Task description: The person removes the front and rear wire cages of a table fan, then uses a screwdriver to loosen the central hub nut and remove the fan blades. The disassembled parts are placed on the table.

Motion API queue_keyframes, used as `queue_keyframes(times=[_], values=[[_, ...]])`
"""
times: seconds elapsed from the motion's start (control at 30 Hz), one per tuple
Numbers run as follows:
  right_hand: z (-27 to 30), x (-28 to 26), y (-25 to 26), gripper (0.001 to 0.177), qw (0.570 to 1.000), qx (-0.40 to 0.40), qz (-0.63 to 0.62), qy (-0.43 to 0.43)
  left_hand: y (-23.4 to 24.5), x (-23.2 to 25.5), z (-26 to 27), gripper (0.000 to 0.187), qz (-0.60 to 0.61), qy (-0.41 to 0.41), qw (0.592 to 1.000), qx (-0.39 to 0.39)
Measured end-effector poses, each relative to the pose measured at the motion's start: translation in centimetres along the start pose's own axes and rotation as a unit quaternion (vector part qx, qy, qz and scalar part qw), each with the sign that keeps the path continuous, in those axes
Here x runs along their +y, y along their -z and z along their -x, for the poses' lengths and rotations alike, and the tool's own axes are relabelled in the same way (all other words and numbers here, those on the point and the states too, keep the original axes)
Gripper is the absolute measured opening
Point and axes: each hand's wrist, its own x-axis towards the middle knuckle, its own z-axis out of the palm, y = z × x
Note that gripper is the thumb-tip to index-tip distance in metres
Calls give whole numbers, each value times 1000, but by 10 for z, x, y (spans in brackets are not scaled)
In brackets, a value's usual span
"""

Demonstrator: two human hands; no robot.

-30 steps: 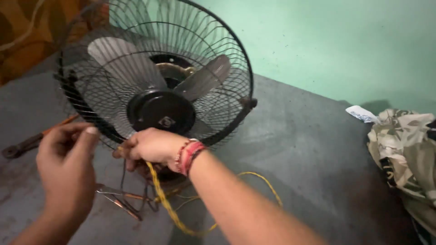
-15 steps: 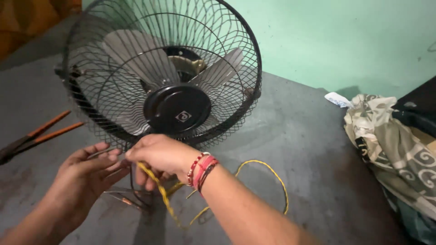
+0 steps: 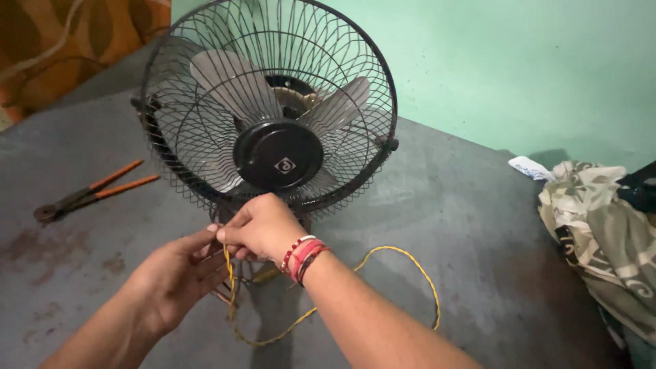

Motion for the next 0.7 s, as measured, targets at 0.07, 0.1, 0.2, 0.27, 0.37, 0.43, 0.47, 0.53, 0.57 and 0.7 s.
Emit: queue_keyframes(times=[0.07,0.1,0.2,0.27,0.37,0.43,0.47,0.53,0.57,0.7], values=[[5,1,0,22,1000,-10,21,-13,-2,-1,-2,18,-17,14,1000,14],[7,2,2,23,999,-18,34,-31,-3,-2,-5,18,-27,21,999,17],[13,11,0,24,997,-53,22,-59,1,-11,-5,19,-23,36,999,10],[11,14,1,21,992,-83,-41,-82,5,-10,-3,20,-17,40,999,15],[11,20,3,16,973,-125,-156,-117,4,-11,5,21,-29,45,998,37],[12,26,6,19,968,-143,-178,-103,-1,-14,12,23,-49,37,997,36],[11,29,4,19,971,-140,-169,-93,-2,-16,17,23,-50,34,997,46],[7,33,1,20,977,-135,-152,-71,-2,-16,26,23,-53,25,996,67],[4,34,1,19,975,-138,-159,-71,-2,-17,30,25,-72,18,995,70],[-8,36,4,17,971,-149,-179,-61,-5,-12,30,29,-125,6,990,71]])
